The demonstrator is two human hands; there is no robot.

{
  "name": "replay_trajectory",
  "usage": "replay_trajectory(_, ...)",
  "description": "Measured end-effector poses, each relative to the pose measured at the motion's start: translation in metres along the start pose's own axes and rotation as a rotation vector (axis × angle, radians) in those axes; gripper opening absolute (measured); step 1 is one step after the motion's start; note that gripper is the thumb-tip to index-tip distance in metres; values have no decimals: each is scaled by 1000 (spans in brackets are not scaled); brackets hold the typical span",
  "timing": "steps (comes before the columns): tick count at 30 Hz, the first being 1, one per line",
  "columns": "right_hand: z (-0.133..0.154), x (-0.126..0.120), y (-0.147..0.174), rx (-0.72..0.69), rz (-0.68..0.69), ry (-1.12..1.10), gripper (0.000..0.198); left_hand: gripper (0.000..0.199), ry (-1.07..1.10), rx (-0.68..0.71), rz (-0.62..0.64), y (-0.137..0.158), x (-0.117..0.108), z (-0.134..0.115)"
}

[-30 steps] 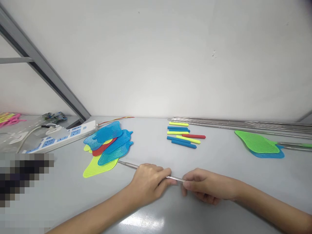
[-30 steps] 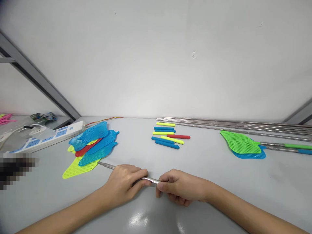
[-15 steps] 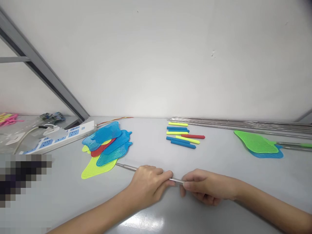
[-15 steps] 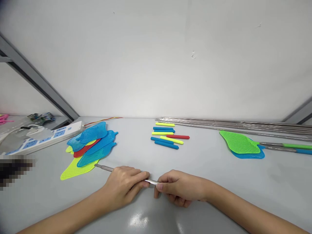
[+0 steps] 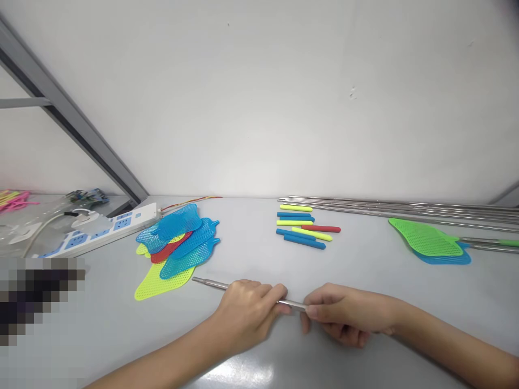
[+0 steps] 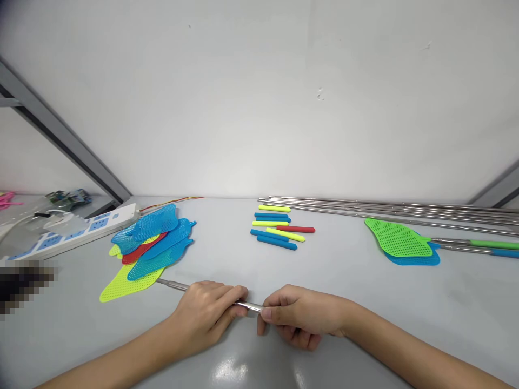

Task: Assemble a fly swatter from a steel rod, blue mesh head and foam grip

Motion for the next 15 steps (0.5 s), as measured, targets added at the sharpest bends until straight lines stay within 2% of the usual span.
replay_trajectory(9,-2,4,-1,-1,79,-140,24,25,-7,32,-31,1,-1,-2)
replay_trajectory(15,-5,4,-2,20,94,-164,26,24,23,30,-46,2,-2,-5)
Point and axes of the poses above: each hand's wrist, its own y-axis away from the middle knuckle, its own x-axis out of the palm, z = x × y, the point moved 4 cm from there along -y, towards the middle knuckle, and after that the axes turned 8 degrees about z, right-handed, at the moved point
